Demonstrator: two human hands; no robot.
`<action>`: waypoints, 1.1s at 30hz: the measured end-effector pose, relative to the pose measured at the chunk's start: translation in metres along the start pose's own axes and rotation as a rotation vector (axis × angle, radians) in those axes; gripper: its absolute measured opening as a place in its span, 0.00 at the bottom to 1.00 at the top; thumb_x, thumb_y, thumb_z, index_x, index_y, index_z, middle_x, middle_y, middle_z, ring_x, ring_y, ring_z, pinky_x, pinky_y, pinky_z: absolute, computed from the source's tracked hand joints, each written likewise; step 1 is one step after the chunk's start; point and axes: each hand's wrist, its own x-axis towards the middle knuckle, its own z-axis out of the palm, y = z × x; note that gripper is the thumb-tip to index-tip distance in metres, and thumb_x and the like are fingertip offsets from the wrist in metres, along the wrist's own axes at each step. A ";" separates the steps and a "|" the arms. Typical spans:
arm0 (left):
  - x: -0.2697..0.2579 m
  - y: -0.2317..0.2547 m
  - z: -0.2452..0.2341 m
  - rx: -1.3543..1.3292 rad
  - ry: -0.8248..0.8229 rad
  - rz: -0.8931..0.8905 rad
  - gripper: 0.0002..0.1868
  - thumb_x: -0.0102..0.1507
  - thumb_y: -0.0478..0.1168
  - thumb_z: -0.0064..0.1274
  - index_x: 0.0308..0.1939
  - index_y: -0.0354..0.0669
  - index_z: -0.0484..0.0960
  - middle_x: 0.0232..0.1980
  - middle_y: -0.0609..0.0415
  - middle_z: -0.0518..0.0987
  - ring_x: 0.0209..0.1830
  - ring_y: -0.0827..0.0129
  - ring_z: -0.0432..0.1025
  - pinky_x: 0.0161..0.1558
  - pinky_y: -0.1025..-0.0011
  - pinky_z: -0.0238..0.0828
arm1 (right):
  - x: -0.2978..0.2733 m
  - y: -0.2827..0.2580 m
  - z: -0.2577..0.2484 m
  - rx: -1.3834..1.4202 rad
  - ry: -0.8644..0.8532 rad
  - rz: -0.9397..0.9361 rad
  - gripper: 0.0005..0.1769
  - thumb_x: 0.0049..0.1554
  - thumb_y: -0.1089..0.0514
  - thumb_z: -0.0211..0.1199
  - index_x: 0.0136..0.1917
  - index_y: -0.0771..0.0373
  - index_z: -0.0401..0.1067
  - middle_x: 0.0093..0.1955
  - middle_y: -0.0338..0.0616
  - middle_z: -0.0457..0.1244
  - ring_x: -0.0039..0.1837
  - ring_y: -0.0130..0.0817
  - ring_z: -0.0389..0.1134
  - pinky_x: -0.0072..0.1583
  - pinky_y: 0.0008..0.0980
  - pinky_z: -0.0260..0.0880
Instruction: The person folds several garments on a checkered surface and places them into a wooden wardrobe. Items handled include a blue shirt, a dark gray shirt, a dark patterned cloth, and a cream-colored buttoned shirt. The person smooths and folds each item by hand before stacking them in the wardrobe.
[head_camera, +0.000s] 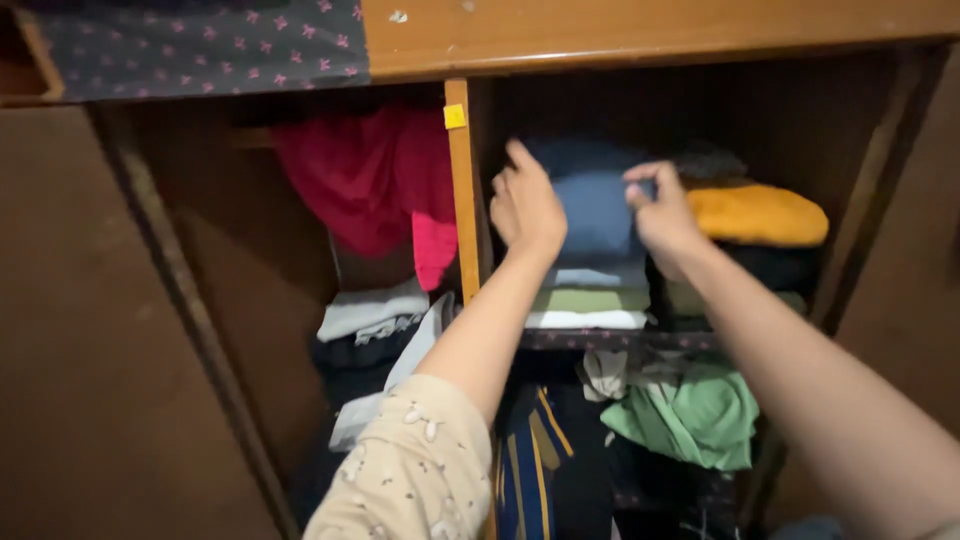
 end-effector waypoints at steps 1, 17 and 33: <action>-0.003 -0.008 0.012 -0.005 -0.006 0.003 0.21 0.72 0.36 0.41 0.68 0.34 0.59 0.49 0.34 0.81 0.55 0.42 0.77 0.51 0.49 0.77 | 0.006 0.029 0.004 -0.005 0.006 0.003 0.08 0.65 0.66 0.54 0.57 0.58 0.68 0.56 0.50 0.60 0.60 0.46 0.58 0.63 0.42 0.57; -0.039 -0.047 0.067 0.220 0.004 0.351 0.19 0.71 0.49 0.38 0.46 0.43 0.83 0.45 0.44 0.81 0.54 0.42 0.72 0.57 0.43 0.62 | -0.083 -0.035 -0.066 -0.631 -0.576 0.441 0.37 0.64 0.35 0.39 0.84 0.36 0.43 0.67 0.53 0.65 0.71 0.47 0.64 0.69 0.45 0.61; -0.370 0.051 0.033 -0.409 -1.290 0.177 0.42 0.58 0.65 0.57 0.69 0.49 0.63 0.65 0.47 0.72 0.70 0.52 0.64 0.67 0.49 0.59 | -0.355 0.150 -0.314 -0.791 -0.394 1.095 0.54 0.37 0.35 0.84 0.71 0.55 0.69 0.70 0.57 0.66 0.74 0.55 0.64 0.71 0.52 0.66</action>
